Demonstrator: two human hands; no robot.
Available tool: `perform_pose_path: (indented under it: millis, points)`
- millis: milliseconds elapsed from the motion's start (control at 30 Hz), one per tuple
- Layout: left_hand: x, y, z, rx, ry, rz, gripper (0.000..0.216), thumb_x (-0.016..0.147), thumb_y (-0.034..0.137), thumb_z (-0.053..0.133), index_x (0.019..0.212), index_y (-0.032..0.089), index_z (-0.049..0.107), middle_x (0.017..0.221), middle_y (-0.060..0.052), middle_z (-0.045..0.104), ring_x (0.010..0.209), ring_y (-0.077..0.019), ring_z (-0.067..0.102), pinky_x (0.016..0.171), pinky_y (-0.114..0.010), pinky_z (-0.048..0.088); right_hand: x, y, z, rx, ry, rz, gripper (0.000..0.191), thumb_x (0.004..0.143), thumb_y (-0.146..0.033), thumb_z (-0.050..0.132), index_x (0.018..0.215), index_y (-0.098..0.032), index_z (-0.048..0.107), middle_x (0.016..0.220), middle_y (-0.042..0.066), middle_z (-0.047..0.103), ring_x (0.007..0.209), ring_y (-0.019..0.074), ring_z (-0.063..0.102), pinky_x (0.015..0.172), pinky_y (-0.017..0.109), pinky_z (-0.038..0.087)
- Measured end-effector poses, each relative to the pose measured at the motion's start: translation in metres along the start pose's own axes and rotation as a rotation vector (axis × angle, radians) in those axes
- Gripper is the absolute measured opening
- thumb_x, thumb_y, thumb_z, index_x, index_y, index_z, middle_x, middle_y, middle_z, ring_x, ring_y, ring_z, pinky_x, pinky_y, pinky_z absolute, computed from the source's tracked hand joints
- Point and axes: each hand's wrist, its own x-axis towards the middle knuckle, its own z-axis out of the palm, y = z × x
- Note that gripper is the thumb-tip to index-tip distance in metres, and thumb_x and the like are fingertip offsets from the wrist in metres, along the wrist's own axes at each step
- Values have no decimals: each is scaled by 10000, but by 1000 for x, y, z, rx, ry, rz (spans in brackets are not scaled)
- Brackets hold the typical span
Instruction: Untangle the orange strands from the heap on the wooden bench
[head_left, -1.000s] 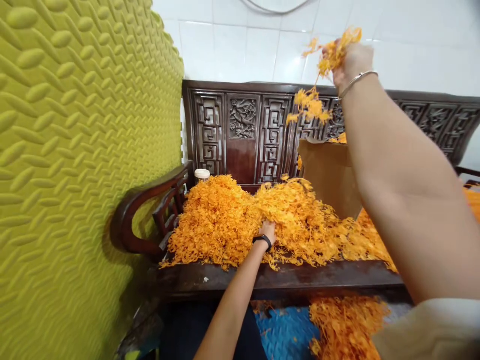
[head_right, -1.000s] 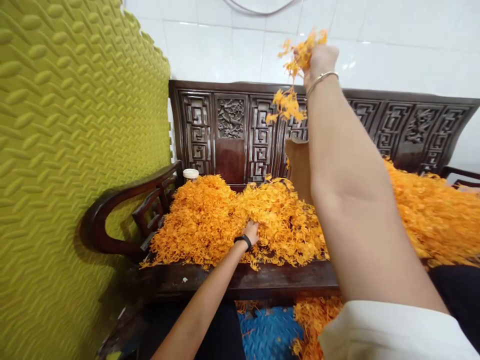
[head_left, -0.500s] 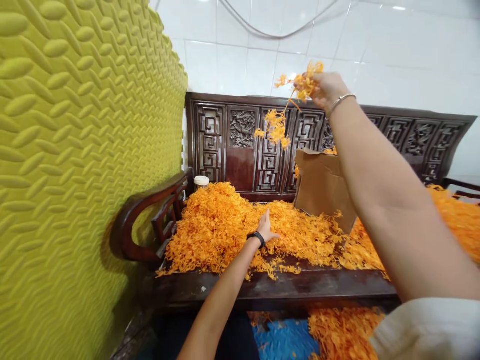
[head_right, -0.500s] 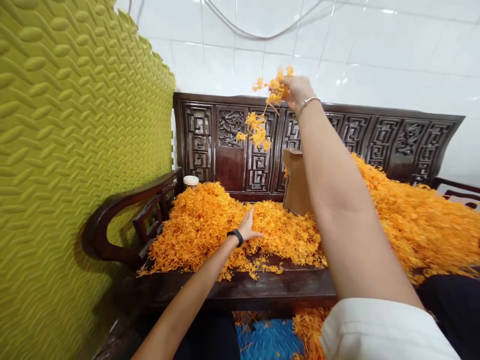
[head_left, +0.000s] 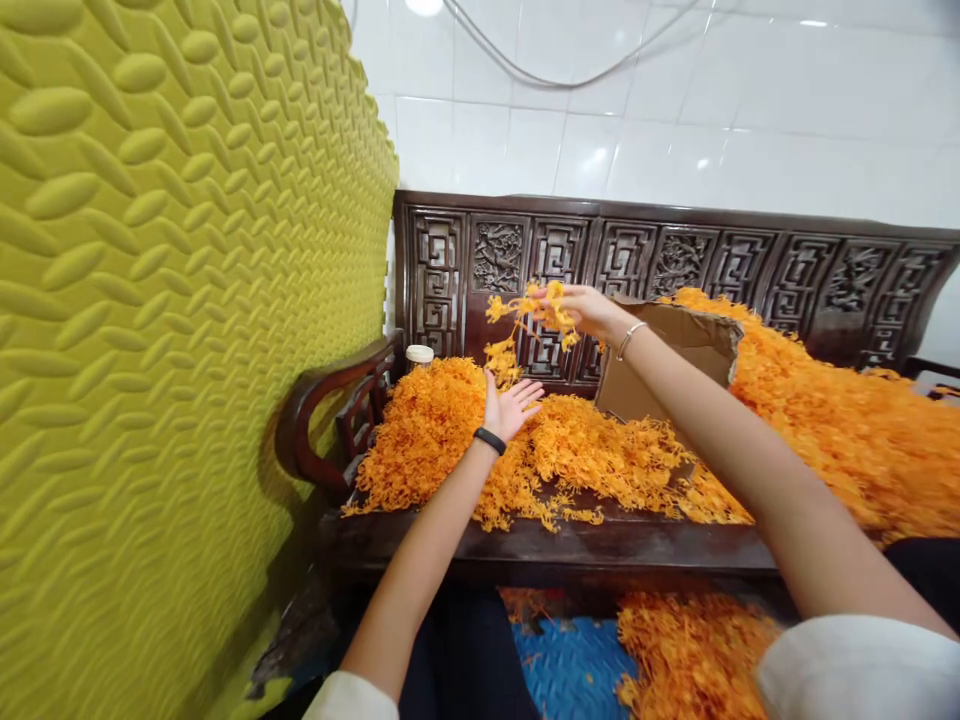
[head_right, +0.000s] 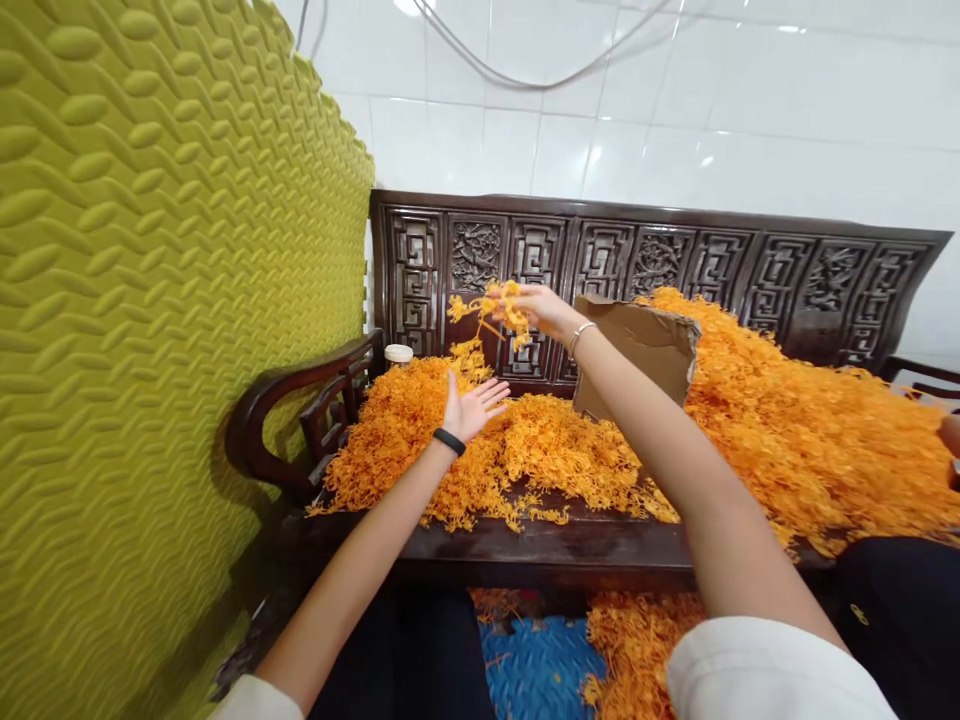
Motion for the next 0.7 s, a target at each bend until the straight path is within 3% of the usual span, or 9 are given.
perform_pose_path:
  millis: [133, 367, 533, 700]
  points:
    - [-15, 15, -35, -192, 169, 96, 897, 736, 786, 82, 1236, 125, 426, 1358, -205, 442, 1244, -263, 452, 938, -425, 442, -30, 33, 9, -37, -256, 150, 281, 727, -171, 653, 1008, -171, 642, 1043, 107, 667, 851, 200, 675, 730, 319, 560]
    - [-52, 25, -89, -391, 362, 183, 516, 790, 658, 401, 963, 186, 517, 1091, -127, 603, 1075, -260, 578, 893, -479, 456, -42, 99, 17, -196, -344, 215, 328, 650, -212, 709, 975, -183, 683, 1017, 89, 676, 795, 177, 667, 612, 241, 523]
    - [-73, 38, -114, -444, 459, 202, 485, 827, 624, 360, 829, 178, 548, 909, -93, 626, 959, -243, 615, 853, -457, 480, -48, 136, 54, -259, -387, 185, 279, 618, -258, 720, 884, -171, 714, 977, 78, 687, 800, 188, 642, 656, 283, 525]
    - [-99, 70, -128, -479, 519, 303, 494, 790, 658, 391, 789, 194, 559, 898, -81, 632, 944, -240, 609, 837, -442, 493, -49, 146, 97, -290, -422, 81, 268, 633, -298, 700, 874, -184, 718, 986, 56, 689, 876, 200, 618, 755, 303, 510]
